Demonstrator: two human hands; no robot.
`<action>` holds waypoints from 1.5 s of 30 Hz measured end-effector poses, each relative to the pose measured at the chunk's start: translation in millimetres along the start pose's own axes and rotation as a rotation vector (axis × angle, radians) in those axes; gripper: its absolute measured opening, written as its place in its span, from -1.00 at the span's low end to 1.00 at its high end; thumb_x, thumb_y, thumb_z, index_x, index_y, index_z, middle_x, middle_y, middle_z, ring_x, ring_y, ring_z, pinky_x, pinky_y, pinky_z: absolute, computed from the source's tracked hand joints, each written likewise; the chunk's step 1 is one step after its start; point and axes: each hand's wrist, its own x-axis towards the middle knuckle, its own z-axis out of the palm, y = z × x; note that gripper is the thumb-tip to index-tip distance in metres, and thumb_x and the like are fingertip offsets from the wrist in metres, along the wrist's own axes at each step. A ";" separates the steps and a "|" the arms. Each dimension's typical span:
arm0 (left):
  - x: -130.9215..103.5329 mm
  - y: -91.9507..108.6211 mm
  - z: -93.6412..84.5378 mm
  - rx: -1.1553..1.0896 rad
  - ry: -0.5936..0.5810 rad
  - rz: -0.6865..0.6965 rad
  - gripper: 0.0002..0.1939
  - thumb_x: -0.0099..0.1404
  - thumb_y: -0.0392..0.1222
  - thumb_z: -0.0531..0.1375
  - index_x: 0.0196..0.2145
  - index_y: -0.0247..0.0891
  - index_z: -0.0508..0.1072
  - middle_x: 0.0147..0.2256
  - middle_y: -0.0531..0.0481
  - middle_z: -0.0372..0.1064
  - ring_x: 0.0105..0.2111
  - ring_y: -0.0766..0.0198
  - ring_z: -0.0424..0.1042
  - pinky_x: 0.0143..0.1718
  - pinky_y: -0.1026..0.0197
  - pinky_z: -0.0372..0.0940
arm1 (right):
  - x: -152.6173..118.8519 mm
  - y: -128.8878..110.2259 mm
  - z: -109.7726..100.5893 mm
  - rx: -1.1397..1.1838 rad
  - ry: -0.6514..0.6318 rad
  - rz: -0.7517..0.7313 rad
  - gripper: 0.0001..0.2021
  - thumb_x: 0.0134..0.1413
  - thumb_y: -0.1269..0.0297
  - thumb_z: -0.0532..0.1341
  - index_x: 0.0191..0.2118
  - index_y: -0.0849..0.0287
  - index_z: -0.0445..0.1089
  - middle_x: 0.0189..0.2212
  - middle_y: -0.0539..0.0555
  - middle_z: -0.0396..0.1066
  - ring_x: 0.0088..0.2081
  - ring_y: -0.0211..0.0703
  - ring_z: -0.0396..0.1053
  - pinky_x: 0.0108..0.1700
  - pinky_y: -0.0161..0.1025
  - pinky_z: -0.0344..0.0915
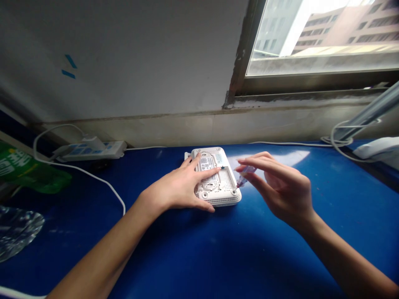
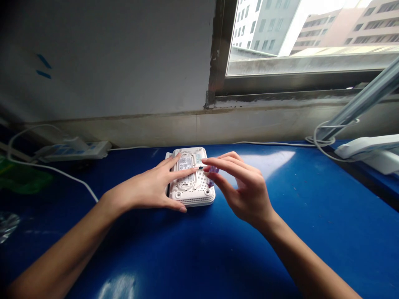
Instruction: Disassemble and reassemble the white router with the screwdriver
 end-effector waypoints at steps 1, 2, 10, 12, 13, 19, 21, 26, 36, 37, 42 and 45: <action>0.1 -0.3 0.1 -0.002 0.003 -0.001 0.12 0.06 0.47 0.41 0.47 0.32 0.05 0.56 -0.02 -0.49 0.50 -0.44 -0.42 0.41 -0.41 -0.06 | -0.4 -0.1 0.4 -0.032 0.032 -0.010 -0.58 0.24 0.50 0.37 0.13 -0.09 0.56 -0.19 0.08 0.60 -0.20 -0.03 0.49 -0.18 -0.04 0.46; 0.2 -0.5 0.2 -0.005 0.004 -0.004 0.12 0.05 0.47 0.41 0.47 0.31 0.07 0.56 -0.02 -0.49 0.50 -0.45 -0.43 0.40 -0.41 -0.05 | -0.8 -0.3 0.7 -0.068 0.059 -0.019 -0.60 0.20 0.48 0.41 0.09 -0.09 0.59 -0.24 0.07 0.58 -0.25 -0.04 0.46 -0.23 -0.05 0.43; 0.2 0.4 0.7 0.000 -0.003 -0.015 0.12 0.07 0.47 0.40 0.47 0.35 0.03 0.56 0.02 -0.52 0.50 -0.48 -0.39 0.39 -0.40 -0.01 | 1.9 -1.4 -1.7 -0.041 -0.104 -0.023 -0.48 0.40 0.54 0.13 0.33 -0.09 0.39 0.08 0.14 0.56 0.11 0.06 0.44 0.06 0.07 0.44; 0.2 0.0 0.5 -0.003 -0.008 -0.018 0.12 0.07 0.48 0.39 0.47 0.36 0.02 0.56 0.00 -0.53 0.50 -0.48 -0.40 0.39 -0.40 -0.01 | 2.6 -1.3 -2.9 -0.025 -0.078 -0.037 -0.48 0.35 0.56 0.21 0.29 -0.10 0.43 0.01 0.11 0.59 0.03 0.04 0.48 0.00 0.04 0.47; 0.2 -0.3 0.5 -0.003 -0.011 -0.020 0.12 0.07 0.48 0.39 0.47 0.37 0.02 0.56 -0.01 -0.54 0.49 -0.48 -0.41 0.39 -0.40 -0.01 | 2.4 -1.5 -3.3 -0.035 -0.055 -0.042 -0.50 0.31 0.56 0.26 0.24 -0.09 0.48 -0.06 0.10 0.61 -0.06 0.02 0.50 -0.07 0.01 0.48; 0.0 -1.9 1.1 0.006 -0.008 -0.015 0.12 0.07 0.50 0.37 0.47 0.35 0.02 0.56 -0.02 -0.53 0.49 -0.48 -0.44 0.39 -0.41 -0.01 | -0.9 -3.4 -2.9 -0.089 0.023 0.013 -0.63 0.23 0.45 0.39 0.08 -0.10 0.60 -0.27 0.07 0.49 -0.29 -0.08 0.46 -0.33 -0.13 0.43; -0.1 -2.0 1.6 0.008 -0.004 -0.012 0.12 0.07 0.49 0.38 0.47 0.34 0.02 0.56 -0.01 -0.52 0.50 -0.47 -0.42 0.39 -0.40 -0.01 | -0.4 -3.0 -2.7 -0.068 -0.036 0.026 -0.58 0.34 0.45 0.28 0.22 -0.11 0.51 -0.08 0.14 0.54 -0.11 -0.02 0.52 -0.14 -0.07 0.49; 0.2 -1.7 1.9 0.004 -0.002 -0.012 0.13 0.06 0.50 0.39 0.47 0.36 0.01 0.56 -0.02 -0.53 0.49 -0.49 -0.41 0.39 -0.42 0.00 | 2.4 -3.1 -3.8 0.058 -0.096 0.030 -0.51 0.39 0.53 0.18 0.28 -0.12 0.45 0.06 0.10 0.58 0.07 0.00 0.53 0.04 -0.03 0.50; -0.2 -0.5 0.8 0.020 -0.005 -0.018 0.12 0.07 0.50 0.38 0.47 0.39 -0.01 0.56 -0.02 -0.54 0.50 -0.45 -0.38 0.39 -0.37 0.01 | -0.1 0.7 -3.0 -0.067 -0.054 -0.008 -0.51 0.33 0.53 0.26 0.26 -0.08 0.47 -0.10 0.12 0.56 -0.09 -0.02 0.47 -0.12 -0.04 0.45; -0.2 -0.6 0.8 0.019 -0.004 -0.015 0.12 0.07 0.51 0.38 0.47 0.40 -0.01 0.56 -0.03 -0.53 0.50 -0.45 -0.37 0.39 -0.38 0.02 | 0.4 0.9 -3.5 -0.052 -0.086 -0.013 -0.48 0.37 0.56 0.20 0.31 -0.07 0.42 -0.01 0.14 0.56 -0.01 0.00 0.46 -0.04 -0.01 0.44; 0.4 -1.3 1.2 0.017 -0.008 -0.014 0.13 0.06 0.50 0.38 0.47 0.40 -0.01 0.56 -0.01 -0.52 0.50 -0.45 -0.41 0.40 -0.38 -0.02 | 2.8 -1.1 -4.3 -0.054 -0.066 -0.081 -0.46 0.28 0.61 0.28 0.26 -0.06 0.46 -0.09 0.09 0.62 -0.11 -0.03 0.48 -0.11 -0.04 0.46; 0.9 -2.2 1.8 0.018 -0.003 -0.014 0.13 0.06 0.50 0.38 0.47 0.39 -0.01 0.56 0.00 -0.52 0.50 -0.45 -0.42 0.41 -0.38 -0.04 | 2.0 -1.5 -3.5 -0.102 -0.015 -0.080 -0.55 0.20 0.56 0.39 0.11 -0.07 0.57 -0.25 0.06 0.56 -0.29 -0.10 0.42 -0.29 -0.11 0.39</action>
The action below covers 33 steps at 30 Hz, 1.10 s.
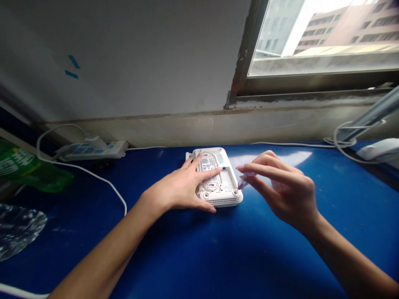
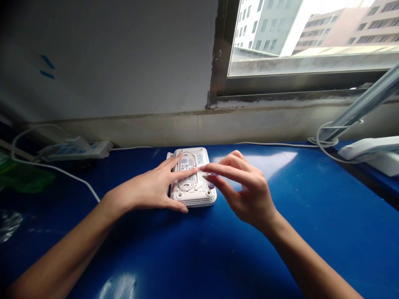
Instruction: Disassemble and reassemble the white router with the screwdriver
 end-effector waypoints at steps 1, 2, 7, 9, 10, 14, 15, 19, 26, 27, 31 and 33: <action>0.1 -0.1 0.1 -0.001 -0.001 -0.002 0.13 0.06 0.50 0.39 0.47 0.40 -0.01 0.56 0.00 -0.53 0.50 -0.46 -0.42 0.41 -0.38 -0.04 | -0.7 0.3 0.2 -0.010 0.010 0.018 -0.59 0.19 0.54 0.40 0.08 -0.07 0.59 -0.28 0.06 0.53 -0.32 -0.12 0.40 -0.34 -0.13 0.36; 0.1 -0.1 0.1 -0.002 -0.004 -0.005 0.13 0.06 0.50 0.39 0.47 0.40 -0.02 0.56 0.00 -0.54 0.50 -0.46 -0.42 0.41 -0.39 -0.04 | -1.5 0.7 0.2 -0.021 0.013 0.037 -0.61 0.19 0.51 0.42 0.06 -0.07 0.60 -0.30 0.05 0.50 -0.34 -0.13 0.39 -0.36 -0.15 0.35; -0.9 1.3 -0.5 -0.012 -0.003 0.002 0.12 0.07 0.50 0.38 0.47 0.40 -0.01 0.56 -0.03 -0.55 0.50 -0.44 -0.36 0.39 -0.36 0.01 | -2.8 3.2 -0.6 0.043 -0.115 0.086 -0.50 0.42 0.51 0.17 0.35 -0.05 0.37 0.09 0.17 0.51 0.09 -0.01 0.46 0.06 -0.03 0.44; -1.4 1.9 -0.9 -0.009 -0.001 -0.001 0.12 0.07 0.50 0.38 0.46 0.39 0.01 0.56 -0.07 -0.53 0.51 -0.42 -0.37 0.40 -0.35 0.01 | -1.7 3.1 -0.3 0.111 -0.149 0.085 -0.46 0.44 0.56 0.09 0.38 -0.05 0.32 0.20 0.16 0.47 0.21 0.00 0.40 0.20 0.02 0.38; -1.6 2.2 -1.0 -0.008 -0.002 -0.006 0.12 0.06 0.50 0.39 0.47 0.38 0.01 0.56 -0.08 -0.53 0.51 -0.42 -0.38 0.40 -0.35 0.01 | -1.1 2.8 0.0 0.123 -0.144 0.078 -0.47 0.43 0.57 0.11 0.36 -0.05 0.35 0.17 0.13 0.50 0.19 -0.02 0.43 0.20 0.01 0.39; -1.8 3.0 -1.6 -0.005 -0.006 -0.011 0.13 0.06 0.50 0.39 0.47 0.36 0.00 0.56 -0.07 -0.53 0.50 -0.42 -0.41 0.40 -0.37 -0.01 | 0.0 1.2 -0.1 0.070 -0.051 0.054 -0.56 0.29 0.56 0.31 0.16 -0.07 0.53 -0.13 0.07 0.58 -0.13 -0.09 0.53 -0.10 -0.12 0.48; -1.7 3.3 -1.7 -0.004 -0.008 -0.011 0.13 0.06 0.49 0.39 0.47 0.37 0.00 0.56 -0.06 -0.53 0.50 -0.42 -0.41 0.40 -0.36 -0.02 | -0.4 1.0 -0.5 0.059 -0.038 0.060 -0.57 0.25 0.55 0.35 0.13 -0.07 0.56 -0.18 0.06 0.56 -0.19 -0.10 0.51 -0.18 -0.14 0.47; -1.6 4.5 -2.4 -0.006 -0.018 -0.021 0.13 0.06 0.47 0.40 0.47 0.38 0.00 0.56 -0.06 -0.53 0.50 -0.43 -0.40 0.40 -0.35 -0.01 | -2.1 1.0 -1.0 0.036 -0.040 0.071 -0.57 0.25 0.49 0.37 0.15 -0.08 0.55 -0.25 0.05 0.49 -0.25 -0.12 0.45 -0.25 -0.16 0.42; -2.6 3.3 -3.2 -0.012 -0.014 -0.017 0.13 0.07 0.49 0.39 0.47 0.36 0.00 0.56 -0.06 -0.54 0.51 -0.39 -0.39 0.41 -0.33 -0.01 | 0.1 -1.9 2.5 0.060 -0.124 0.013 -0.46 0.35 0.58 0.21 0.33 -0.05 0.38 0.01 0.11 0.59 0.06 -0.01 0.44 0.05 -0.04 0.43; -2.8 3.3 -3.4 -0.015 -0.016 -0.019 0.13 0.06 0.49 0.38 0.47 0.35 0.00 0.56 -0.06 -0.55 0.51 -0.39 -0.40 0.41 -0.33 -0.02 | 0.2 -2.6 3.0 0.040 -0.103 0.000 -0.49 0.31 0.57 0.27 0.27 -0.03 0.44 -0.05 0.11 0.59 -0.03 -0.02 0.46 -0.02 -0.06 0.44; -3.0 4.1 -3.9 -0.009 -0.024 -0.020 0.13 0.08 0.45 0.40 0.48 0.37 -0.02 0.56 -0.01 -0.55 0.50 -0.41 -0.44 0.42 -0.35 -0.05 | -1.5 -3.0 4.4 -0.021 -0.028 0.034 -0.62 0.20 0.50 0.40 0.09 0.00 0.56 -0.27 0.08 0.51 -0.25 -0.06 0.40 -0.25 -0.11 0.38; -2.6 3.6 -3.3 -0.008 -0.019 -0.012 0.11 0.09 0.46 0.39 0.47 0.37 -0.01 0.56 0.02 -0.55 0.50 -0.42 -0.42 0.42 -0.36 -0.04 | -2.3 -1.7 4.2 -0.033 -0.028 0.062 -0.62 0.26 0.46 0.37 0.14 -0.02 0.54 -0.25 0.09 0.49 -0.22 -0.05 0.41 -0.22 -0.09 0.39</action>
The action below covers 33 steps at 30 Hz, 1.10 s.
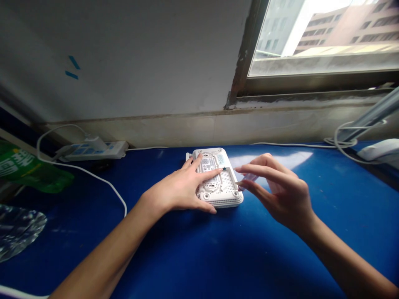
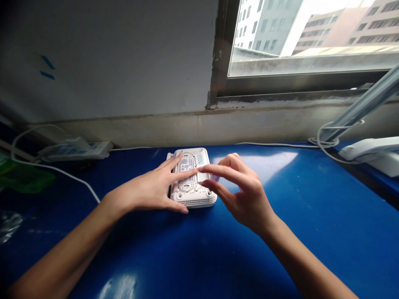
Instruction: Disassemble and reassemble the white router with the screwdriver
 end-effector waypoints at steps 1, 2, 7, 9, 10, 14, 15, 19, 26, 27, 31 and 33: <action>0.3 -0.6 0.5 -0.002 0.007 0.009 0.11 0.09 0.47 0.39 0.47 0.37 0.01 0.56 0.02 -0.55 0.51 -0.42 -0.39 0.41 -0.36 -0.02 | 0.0 0.7 -0.3 0.008 -0.019 0.007 -0.59 0.31 0.47 0.31 0.20 -0.04 0.51 -0.18 0.12 0.52 -0.15 -0.02 0.44 -0.15 -0.06 0.41; 0.5 -1.2 1.0 -0.005 0.014 0.018 0.10 0.08 0.49 0.38 0.47 0.37 0.01 0.56 0.02 -0.55 0.51 -0.42 -0.36 0.41 -0.35 0.00 | 0.1 1.2 -0.8 0.026 -0.045 0.011 -0.56 0.37 0.48 0.24 0.26 -0.06 0.45 -0.08 0.14 0.54 -0.06 0.01 0.45 -0.07 -0.03 0.42; 0.8 -3.0 2.3 -0.006 0.020 0.018 0.10 0.08 0.50 0.37 0.47 0.37 0.02 0.56 0.02 -0.56 0.51 -0.42 -0.35 0.40 -0.35 0.02 | 2.7 0.7 -3.5 0.088 -0.076 -0.024 -0.48 0.37 0.56 0.17 0.31 -0.08 0.41 -0.04 0.10 0.61 0.03 0.03 0.44 0.01 0.00 0.44; 0.6 -2.7 2.1 -0.007 0.019 0.018 0.10 0.09 0.50 0.37 0.47 0.36 0.02 0.56 0.02 -0.56 0.51 -0.42 -0.36 0.40 -0.34 0.02 | 3.3 0.3 -3.7 0.049 -0.030 -0.053 -0.53 0.29 0.56 0.29 0.21 -0.05 0.50 -0.14 0.09 0.61 -0.11 -0.01 0.44 -0.11 -0.05 0.43; 0.5 -2.6 2.0 -0.007 0.019 0.019 0.10 0.08 0.50 0.37 0.47 0.36 0.01 0.56 0.02 -0.56 0.51 -0.42 -0.37 0.40 -0.34 0.01 | 3.3 0.6 -3.6 0.026 -0.008 -0.059 -0.56 0.25 0.55 0.34 0.15 -0.04 0.53 -0.17 0.09 0.59 -0.16 -0.02 0.43 -0.16 -0.07 0.41; 1.0 -2.9 2.0 -0.007 0.013 0.017 0.11 0.08 0.49 0.38 0.47 0.36 0.01 0.56 0.02 -0.55 0.50 -0.44 -0.36 0.41 -0.35 -0.01 | 1.6 3.2 -1.7 -0.040 0.030 -0.046 -0.63 0.24 0.50 0.37 0.10 -0.01 0.56 -0.28 0.07 0.51 -0.25 -0.06 0.36 -0.23 -0.09 0.33; 1.1 -3.1 2.1 -0.007 0.014 0.020 0.11 0.08 0.49 0.38 0.47 0.37 0.01 0.56 0.02 -0.55 0.50 -0.44 -0.34 0.40 -0.35 0.00 | 1.0 3.7 -1.2 -0.032 0.020 -0.037 -0.61 0.29 0.50 0.32 0.15 -0.01 0.53 -0.25 0.09 0.52 -0.20 -0.04 0.38 -0.18 -0.07 0.35; 1.2 -2.6 2.1 -0.009 0.025 0.028 0.10 0.09 0.48 0.38 0.47 0.39 0.00 0.56 -0.02 -0.53 0.51 -0.38 -0.34 0.39 -0.33 0.03 | 0.0 2.5 -0.8 0.096 -0.079 0.016 -0.49 0.42 0.57 0.09 0.32 -0.04 0.39 0.05 0.14 0.55 0.11 0.03 0.39 0.04 0.01 0.40; 0.4 -2.8 2.0 -0.018 0.016 0.015 0.10 0.08 0.51 0.36 0.47 0.37 0.02 0.56 -0.01 -0.55 0.50 -0.44 -0.35 0.39 -0.36 0.03 | 2.5 1.4 -4.1 -0.019 0.046 -0.068 -0.58 0.19 0.56 0.40 0.09 -0.04 0.56 -0.20 0.07 0.61 -0.20 -0.03 0.44 -0.19 -0.06 0.42; 0.6 -3.3 2.3 -0.016 0.018 0.019 0.10 0.08 0.51 0.36 0.47 0.37 0.02 0.56 -0.01 -0.55 0.50 -0.43 -0.36 0.39 -0.36 0.02 | 2.2 1.9 -4.1 -0.034 0.054 -0.069 -0.62 0.18 0.54 0.41 0.05 -0.02 0.58 -0.24 0.07 0.59 -0.24 -0.04 0.42 -0.22 -0.06 0.40; 1.1 -4.3 3.1 -0.019 0.025 0.024 0.10 0.09 0.48 0.38 0.47 0.34 0.04 0.56 0.02 -0.56 0.50 -0.44 -0.35 0.40 -0.36 0.00 | 0.1 2.1 -1.9 -0.078 0.035 -0.043 -0.66 0.26 0.47 0.36 0.09 -0.02 0.56 -0.30 0.07 0.49 -0.25 -0.04 0.39 -0.25 -0.08 0.36; 0.8 -3.5 2.5 -0.023 0.025 0.026 0.10 0.08 0.48 0.39 0.47 0.34 0.04 0.56 0.02 -0.55 0.51 -0.42 -0.35 0.41 -0.34 0.00 | -0.4 1.4 -0.6 -0.039 -0.024 -0.024 -0.57 0.34 0.49 0.26 0.23 -0.03 0.48 -0.16 0.12 0.52 -0.12 0.00 0.44 -0.13 -0.05 0.40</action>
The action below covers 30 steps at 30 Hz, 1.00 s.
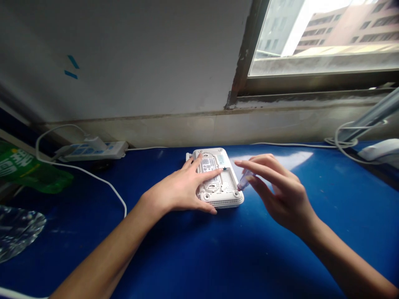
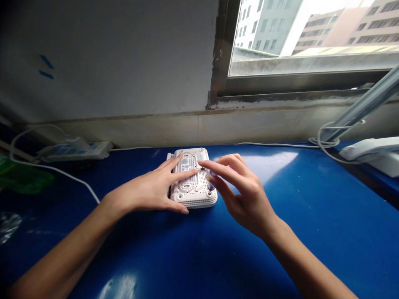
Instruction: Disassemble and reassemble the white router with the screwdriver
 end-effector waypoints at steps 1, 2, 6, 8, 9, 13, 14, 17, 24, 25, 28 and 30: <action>-0.2 0.6 -0.5 -0.001 -0.002 -0.001 0.10 0.08 0.47 0.40 0.47 0.34 0.04 0.56 0.01 -0.54 0.51 -0.41 -0.35 0.41 -0.34 0.00 | 0.0 -0.3 0.4 0.038 -0.033 0.007 -0.53 0.37 0.52 0.20 0.29 -0.03 0.42 -0.06 0.15 0.53 -0.04 0.01 0.45 -0.05 -0.03 0.42; -0.5 1.3 -1.0 -0.001 -0.006 -0.004 0.10 0.08 0.47 0.39 0.47 0.34 0.04 0.56 0.01 -0.54 0.51 -0.41 -0.35 0.41 -0.33 0.00 | 0.2 -0.5 0.5 0.077 -0.059 0.011 -0.49 0.38 0.54 0.16 0.33 -0.03 0.37 0.01 0.15 0.54 0.03 0.02 0.45 0.01 -0.01 0.42; -1.0 2.8 -1.9 0.002 -0.016 -0.017 0.10 0.09 0.48 0.38 0.47 0.37 0.01 0.56 0.02 -0.56 0.51 -0.42 -0.38 0.41 -0.35 -0.01 | 1.6 -0.7 -0.5 0.123 -0.047 -0.012 -0.48 0.32 0.58 0.24 0.29 -0.05 0.41 -0.05 0.10 0.61 -0.03 -0.01 0.51 -0.02 -0.04 0.47; -0.8 2.3 -1.4 0.002 -0.012 -0.014 0.11 0.08 0.48 0.39 0.47 0.37 0.01 0.56 0.03 -0.56 0.50 -0.44 -0.40 0.41 -0.36 -0.02 | 2.0 -0.8 -0.8 0.075 -0.017 -0.031 -0.52 0.26 0.57 0.31 0.21 -0.02 0.48 -0.12 0.10 0.61 -0.13 -0.03 0.52 -0.12 -0.07 0.48; -0.7 1.9 -1.1 0.002 -0.010 -0.012 0.11 0.08 0.48 0.39 0.47 0.36 0.02 0.56 0.03 -0.55 0.50 -0.44 -0.40 0.41 -0.37 -0.03 | 2.0 -0.8 -0.8 0.045 0.000 -0.034 -0.55 0.25 0.56 0.33 0.17 -0.01 0.51 -0.15 0.10 0.59 -0.18 -0.05 0.51 -0.17 -0.09 0.47; -0.2 0.8 -0.4 0.002 -0.008 -0.009 0.10 0.09 0.47 0.38 0.47 0.35 0.03 0.56 0.03 -0.55 0.50 -0.44 -0.44 0.41 -0.37 -0.02 | 0.0 -0.9 0.0 -0.063 0.046 -0.015 -0.66 0.25 0.49 0.36 0.08 0.02 0.55 -0.24 0.09 0.52 -0.28 -0.12 0.49 -0.28 -0.18 0.46; -0.1 0.8 -0.4 0.004 -0.010 -0.010 0.10 0.09 0.47 0.39 0.47 0.35 0.03 0.56 0.03 -0.54 0.50 -0.43 -0.43 0.41 -0.37 -0.02 | -1.0 -0.7 0.2 -0.072 0.035 -0.013 -0.63 0.27 0.48 0.35 0.13 0.02 0.53 -0.20 0.11 0.54 -0.24 -0.09 0.52 -0.24 -0.16 0.49; -0.1 1.7 -1.1 0.007 -0.009 0.001 0.10 0.10 0.45 0.39 0.47 0.35 0.01 0.57 0.04 -0.51 0.51 -0.42 -0.36 0.41 -0.33 0.00 | -4.8 1.1 0.6 0.004 -0.077 0.019 -0.49 0.35 0.49 0.26 0.34 0.01 0.34 0.06 0.20 0.56 0.03 0.02 0.56 0.02 -0.04 0.54; 0.1 3.0 -1.8 0.016 -0.012 -0.011 0.09 0.11 0.44 0.39 0.47 0.36 0.01 0.57 0.01 -0.51 0.51 -0.41 -0.35 0.41 -0.32 0.00 | -9.9 2.0 4.2 -0.020 -0.045 0.042 -0.55 0.33 0.46 0.31 0.27 0.04 0.41 -0.06 0.13 0.65 -0.16 -0.08 0.65 -0.05 -0.14 0.59; 0.1 2.7 -1.7 0.015 -0.015 -0.009 0.10 0.11 0.44 0.39 0.47 0.36 0.00 0.57 0.01 -0.52 0.51 -0.42 -0.36 0.41 -0.33 -0.01 | -9.9 1.2 5.3 -0.050 -0.017 0.031 -0.55 0.31 0.45 0.33 0.26 0.04 0.41 -0.07 0.12 0.65 -0.19 -0.09 0.65 -0.07 -0.16 0.58; -0.1 1.9 -1.5 0.011 -0.016 -0.002 0.09 0.12 0.43 0.39 0.48 0.34 0.01 0.57 0.02 -0.52 0.51 -0.42 -0.41 0.42 -0.34 -0.04 | -9.1 -1.0 7.9 -0.093 0.038 0.004 -0.54 0.27 0.45 0.37 0.24 0.03 0.43 -0.17 0.08 0.67 -0.26 -0.12 0.64 -0.11 -0.19 0.58; -0.2 2.1 -1.8 0.013 -0.017 -0.006 0.09 0.12 0.43 0.39 0.48 0.33 0.01 0.56 0.01 -0.53 0.50 -0.42 -0.44 0.42 -0.35 -0.05 | -8.4 -1.3 8.3 -0.100 0.058 -0.007 -0.55 0.24 0.45 0.40 0.21 0.03 0.46 -0.21 0.06 0.66 -0.29 -0.14 0.62 -0.12 -0.20 0.57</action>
